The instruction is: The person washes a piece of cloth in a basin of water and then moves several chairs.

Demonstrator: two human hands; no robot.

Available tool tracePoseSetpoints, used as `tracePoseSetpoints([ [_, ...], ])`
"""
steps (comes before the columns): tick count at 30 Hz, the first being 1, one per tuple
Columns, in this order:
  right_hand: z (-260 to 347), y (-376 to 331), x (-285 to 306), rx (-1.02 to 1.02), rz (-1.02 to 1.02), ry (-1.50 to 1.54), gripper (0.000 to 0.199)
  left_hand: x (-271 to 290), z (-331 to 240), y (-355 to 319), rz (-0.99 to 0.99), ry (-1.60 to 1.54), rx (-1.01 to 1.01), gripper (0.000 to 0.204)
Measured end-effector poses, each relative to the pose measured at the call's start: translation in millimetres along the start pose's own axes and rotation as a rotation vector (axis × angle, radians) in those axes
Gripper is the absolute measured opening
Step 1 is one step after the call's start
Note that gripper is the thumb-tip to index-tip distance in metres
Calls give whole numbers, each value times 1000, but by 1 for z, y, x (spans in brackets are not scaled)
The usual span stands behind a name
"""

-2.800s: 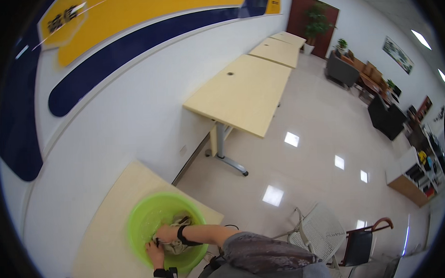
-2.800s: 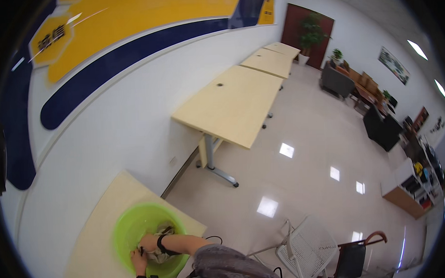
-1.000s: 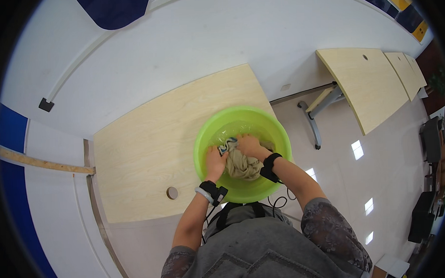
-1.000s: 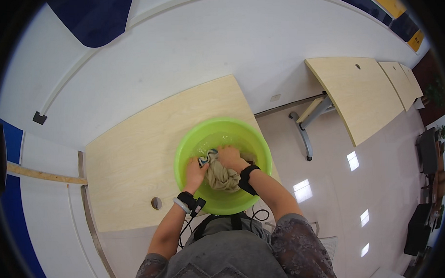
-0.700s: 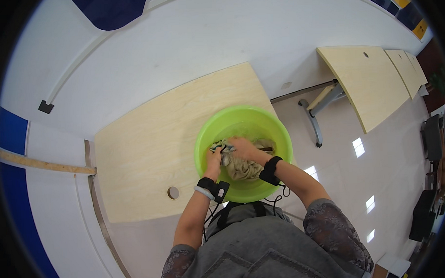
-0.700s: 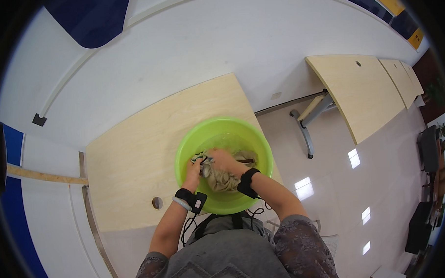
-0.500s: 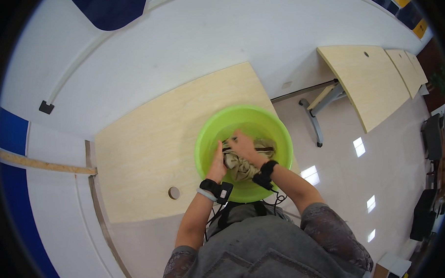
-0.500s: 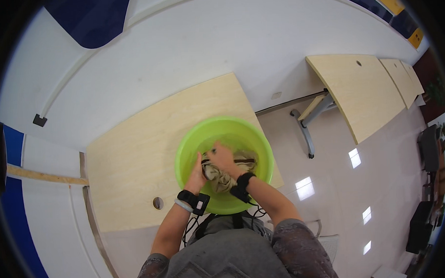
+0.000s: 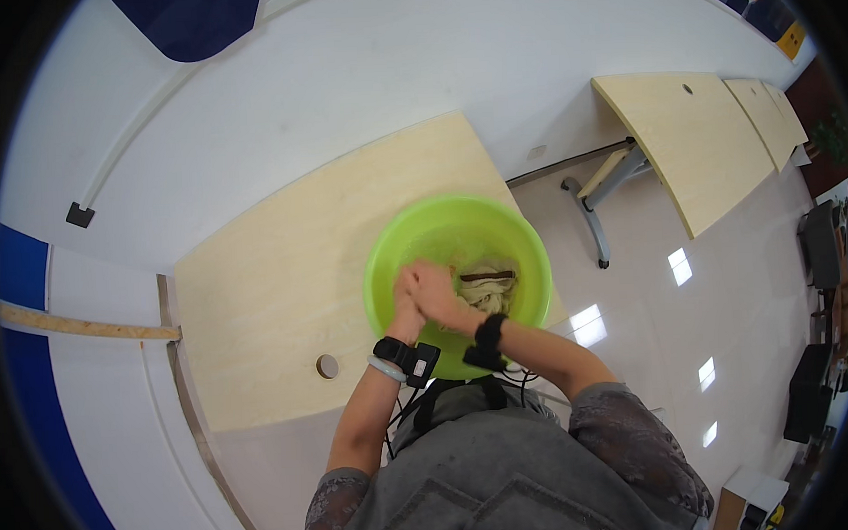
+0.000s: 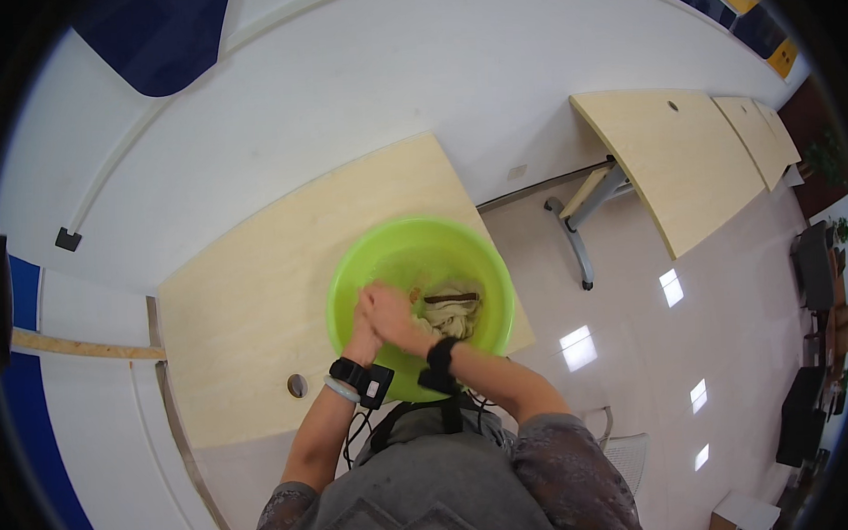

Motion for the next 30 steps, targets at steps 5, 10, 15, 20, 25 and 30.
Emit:
tracePoseSetpoints([
  [5, -34, 23, 3, -267, 116, -164, 26, -6, 20, -2, -195, 27, -30, 27],
  [10, -5, 2, 3, -144, 74, 105, 25, 3, 1, 0, -220, 134, -55, 32],
  [15, -92, 47, 7, -187, 336, -300, 31, 11, -19, 5, -364, 873, -422, 34],
  [20, -122, 13, -6, 164, 499, -527, 20, 33, -18, 22, -367, 1350, -466, 40],
  [25, -120, 26, 9, -435, 405, -326, 33, 42, -5, 22, -396, 932, -174, 42],
  [30, -24, 5, -1, -152, 187, -33, 29, 48, 27, 48, -79, 109, 177, 37],
])
Point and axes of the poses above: each hand's wrist, its own y-axis towards the middle knuckle, its own x-axis out of the back of the hand, z = x × y, the point moved 3 cm from there along y, towards the middle knuckle, and after that the axes turned 14 degrees about -z, right-handed, at the moved point
